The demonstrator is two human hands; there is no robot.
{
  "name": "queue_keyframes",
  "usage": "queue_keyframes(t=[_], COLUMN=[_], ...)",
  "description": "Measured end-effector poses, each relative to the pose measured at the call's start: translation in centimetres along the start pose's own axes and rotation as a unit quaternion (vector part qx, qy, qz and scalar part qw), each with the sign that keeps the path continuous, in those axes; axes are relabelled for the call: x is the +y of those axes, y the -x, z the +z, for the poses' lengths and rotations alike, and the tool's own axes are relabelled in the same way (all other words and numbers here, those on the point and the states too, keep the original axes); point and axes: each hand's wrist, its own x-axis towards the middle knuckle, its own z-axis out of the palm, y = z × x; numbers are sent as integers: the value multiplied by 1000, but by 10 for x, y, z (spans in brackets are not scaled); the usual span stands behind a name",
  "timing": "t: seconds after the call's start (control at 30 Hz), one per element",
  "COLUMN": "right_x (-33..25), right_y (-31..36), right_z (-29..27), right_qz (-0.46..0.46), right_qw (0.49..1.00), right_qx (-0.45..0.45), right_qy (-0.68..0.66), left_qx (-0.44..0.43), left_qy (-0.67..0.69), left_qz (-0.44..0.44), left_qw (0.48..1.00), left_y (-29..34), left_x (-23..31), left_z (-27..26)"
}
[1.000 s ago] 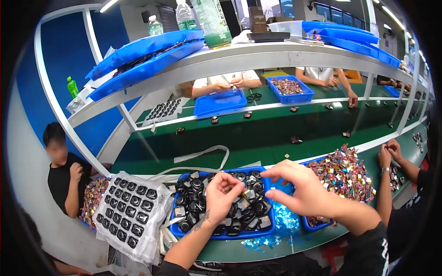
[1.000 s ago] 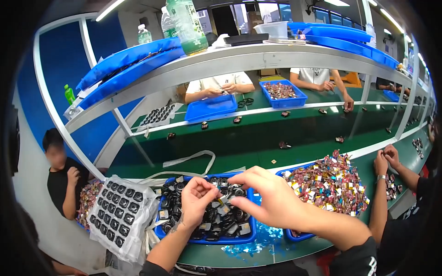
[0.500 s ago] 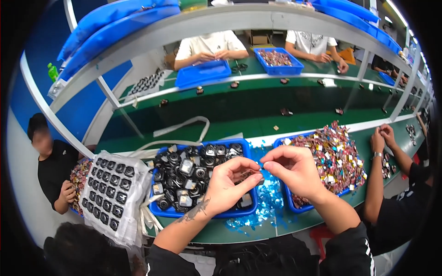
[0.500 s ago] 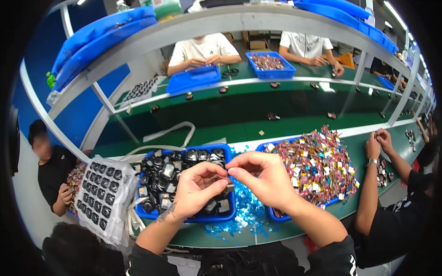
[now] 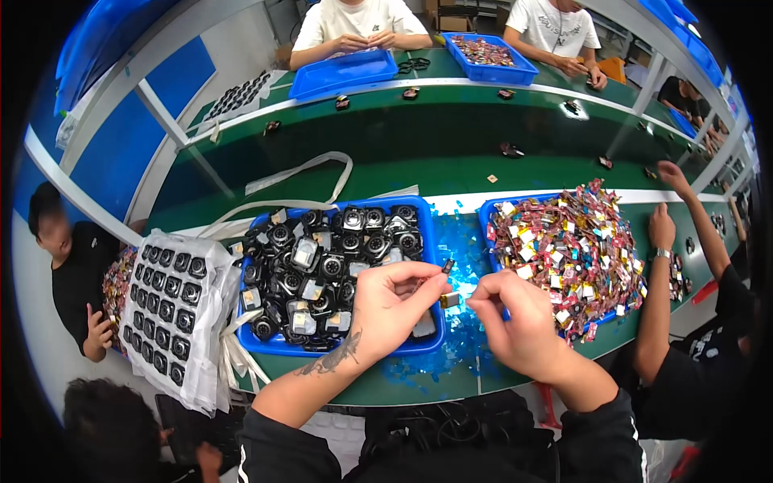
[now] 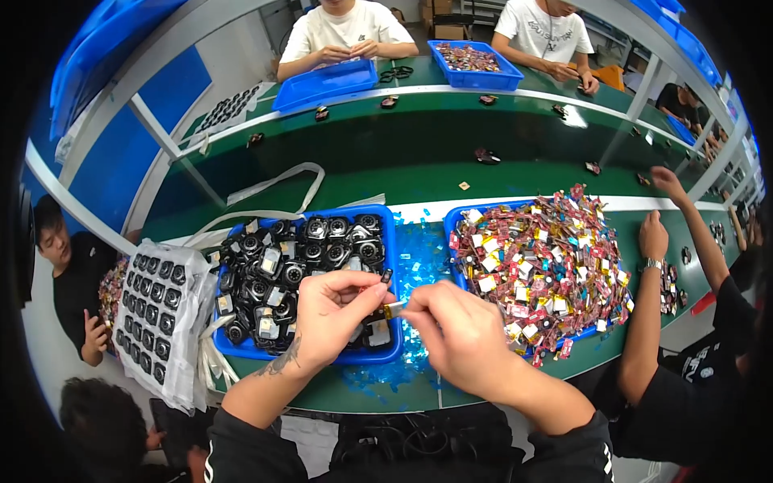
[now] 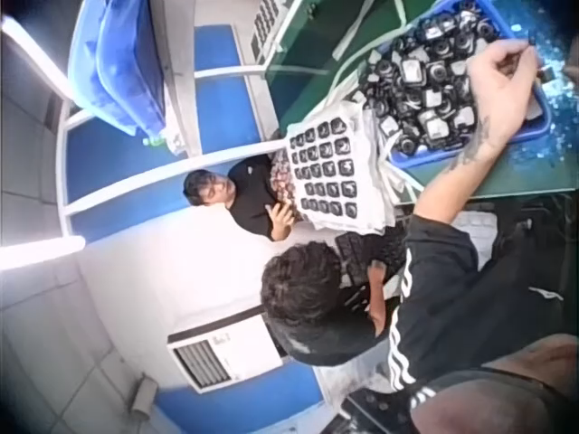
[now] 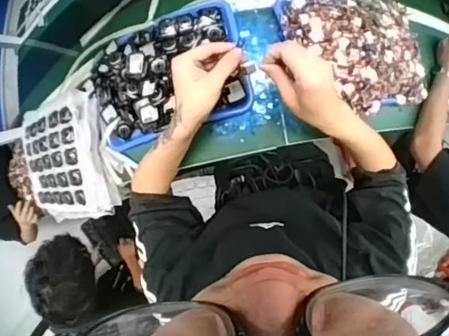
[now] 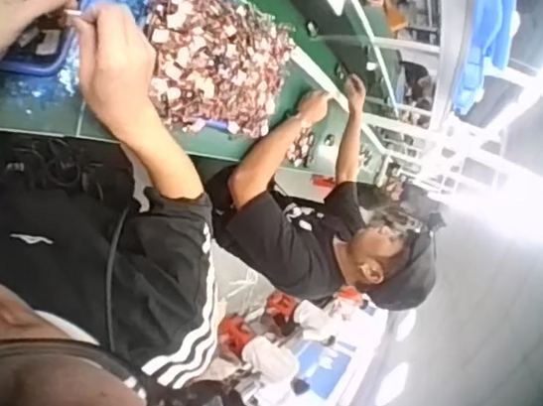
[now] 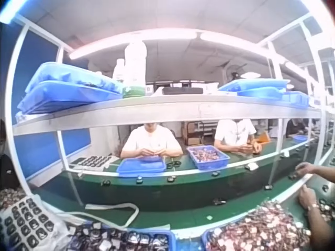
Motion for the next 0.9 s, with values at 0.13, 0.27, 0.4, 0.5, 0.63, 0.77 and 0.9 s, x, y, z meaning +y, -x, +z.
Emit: queue_keyframes(t=[0.13, 0.27, 0.4, 0.5, 0.63, 0.77, 0.9], right_x=[8, 18, 21, 25, 26, 23, 27], right_y=[-4, 2, 8, 12, 14, 13, 19], right_z=[-5, -9, 3, 4, 3, 6, 6], right_qz=[59, 115, 146, 167, 238, 289, 218], right_qw=[995, 968, 884, 876, 842, 810, 833], right_qx=[-70, -68, -25, 58, 27, 2, -15], right_qy=[50, -215, -444, -450, -483, -510, -509], left_qx=[-47, -151, -190, 13, 22, 73, 35], left_qy=[72, 158, 186, -452, -684, -657, -181], left_qz=[-55, -142, -139, 191, 103, 169, 22], left_qw=[995, 965, 954, 871, 722, 731, 983], left_y=[3, 7, 5, -24, -37, -38, -46], left_x=[-8, -5, -4, 17, -2, -20, 4], left_z=[3, 6, 5, -14, -58, -64, -58])
